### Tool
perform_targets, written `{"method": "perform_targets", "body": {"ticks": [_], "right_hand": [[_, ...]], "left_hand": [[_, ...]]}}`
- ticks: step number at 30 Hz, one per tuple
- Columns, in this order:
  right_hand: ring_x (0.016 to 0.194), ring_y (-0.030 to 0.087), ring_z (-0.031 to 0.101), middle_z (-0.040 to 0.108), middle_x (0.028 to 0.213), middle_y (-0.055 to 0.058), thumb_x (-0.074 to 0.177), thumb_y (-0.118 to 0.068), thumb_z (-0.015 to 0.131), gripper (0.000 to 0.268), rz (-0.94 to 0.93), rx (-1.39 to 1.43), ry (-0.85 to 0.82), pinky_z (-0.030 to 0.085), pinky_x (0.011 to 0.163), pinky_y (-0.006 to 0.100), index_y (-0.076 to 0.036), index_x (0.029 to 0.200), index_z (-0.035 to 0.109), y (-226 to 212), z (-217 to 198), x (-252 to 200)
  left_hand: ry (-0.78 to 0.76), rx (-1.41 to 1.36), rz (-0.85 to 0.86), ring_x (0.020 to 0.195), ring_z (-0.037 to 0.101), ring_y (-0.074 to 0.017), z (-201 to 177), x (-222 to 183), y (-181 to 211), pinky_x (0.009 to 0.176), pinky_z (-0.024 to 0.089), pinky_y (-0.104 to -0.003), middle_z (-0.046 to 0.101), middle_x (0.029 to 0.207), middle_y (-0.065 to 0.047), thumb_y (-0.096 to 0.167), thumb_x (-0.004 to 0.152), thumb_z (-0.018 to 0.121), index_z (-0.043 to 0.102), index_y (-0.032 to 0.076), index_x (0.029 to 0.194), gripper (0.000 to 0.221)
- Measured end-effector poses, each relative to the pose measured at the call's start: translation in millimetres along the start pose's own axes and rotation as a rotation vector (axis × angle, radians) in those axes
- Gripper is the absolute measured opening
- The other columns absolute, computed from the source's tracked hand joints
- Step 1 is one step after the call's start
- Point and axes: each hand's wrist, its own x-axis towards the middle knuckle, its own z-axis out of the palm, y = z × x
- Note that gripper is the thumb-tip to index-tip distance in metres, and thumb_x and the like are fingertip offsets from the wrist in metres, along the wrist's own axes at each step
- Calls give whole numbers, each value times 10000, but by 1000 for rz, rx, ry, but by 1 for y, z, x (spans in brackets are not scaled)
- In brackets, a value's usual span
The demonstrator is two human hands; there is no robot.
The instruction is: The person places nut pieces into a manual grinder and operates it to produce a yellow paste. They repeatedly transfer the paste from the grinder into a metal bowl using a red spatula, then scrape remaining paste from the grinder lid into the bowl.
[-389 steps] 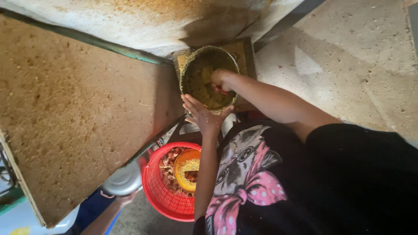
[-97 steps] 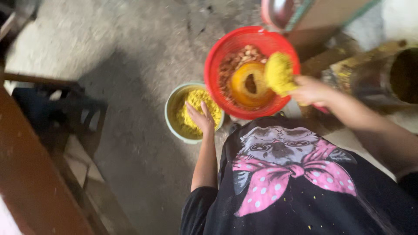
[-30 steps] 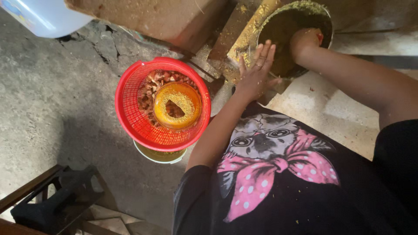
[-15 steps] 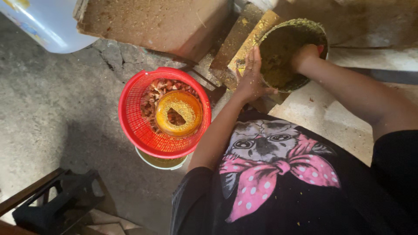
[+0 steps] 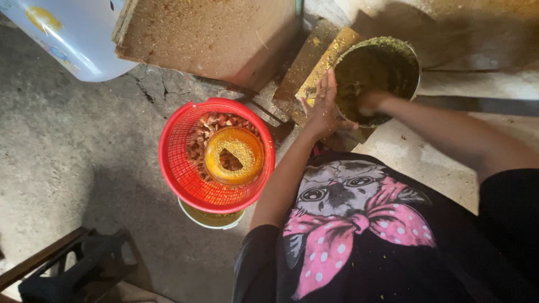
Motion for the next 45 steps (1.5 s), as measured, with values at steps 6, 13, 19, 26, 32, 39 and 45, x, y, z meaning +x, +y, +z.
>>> {"method": "perform_targets", "body": {"ticks": [6, 13, 19, 26, 32, 39, 45], "right_hand": [[959, 185, 686, 735, 1130, 119, 1042, -247, 549, 335, -358, 459, 32, 530, 768, 357, -22, 1250, 684, -9, 24, 19], [732, 222, 620, 716, 982, 173, 1111, -408, 478, 466, -126, 562, 206, 467, 618, 404, -25, 1236, 712, -33, 8, -23], [458, 166, 525, 611, 771, 90, 910, -238, 626, 387, -267, 243, 306, 436, 448, 373, -136, 1275, 550, -46, -6, -66], [511, 99, 429, 520, 728, -21, 1051, -306, 587, 163, -74, 1222, 199, 383, 470, 319, -164, 1125, 621, -23, -9, -62], [557, 92, 476, 559, 765, -26, 1043, -312, 597, 192, -57, 741, 310, 411, 488, 318, -166, 1165, 612, -19, -32, -34], [612, 83, 531, 604, 807, -31, 1033, -320, 609, 237, -81, 612, 191, 443, 510, 318, -167, 1213, 602, -30, -21, -5], [658, 75, 577, 642, 843, -35, 1024, -327, 620, 280, -172, 687, 72, 471, 528, 317, -169, 1254, 593, -47, -5, 0]], "left_hand": [[17, 21, 8, 1590, 18, -323, 1, -1, -2, 1138, -20, -805, 3, 1723, -56, 558, 419, 1018, -144, 251, 1597, 1683], [-15, 62, -25, 1599, 30, -316, -2, 0, -2, 1125, -21, -817, 15, 1727, -46, 535, 446, 1020, -162, 254, 1588, 1667], [-25, 105, -41, 1590, 30, -320, -6, -3, 2, 1115, 5, -822, -4, 1725, -48, 545, 448, 1028, -164, 253, 1579, 1668], [-18, 84, -26, 1589, 24, -302, -8, 0, 3, 1121, 21, -806, -23, 1722, -71, 530, 434, 1037, -163, 253, 1576, 1680], [-10, 64, -23, 1590, 11, -312, -7, -1, 3, 1133, -13, -795, 20, 1727, -48, 525, 420, 1022, -165, 254, 1580, 1682], [-26, 60, -29, 1595, 21, -313, -10, 1, 6, 1113, -29, -819, 1, 1735, -73, 522, 429, 1016, -169, 240, 1591, 1683], [-40, 72, -41, 1594, 29, -311, -13, 2, 7, 1086, -55, -839, -14, 1725, -76, 518, 413, 1020, -193, 240, 1566, 1697]]}}
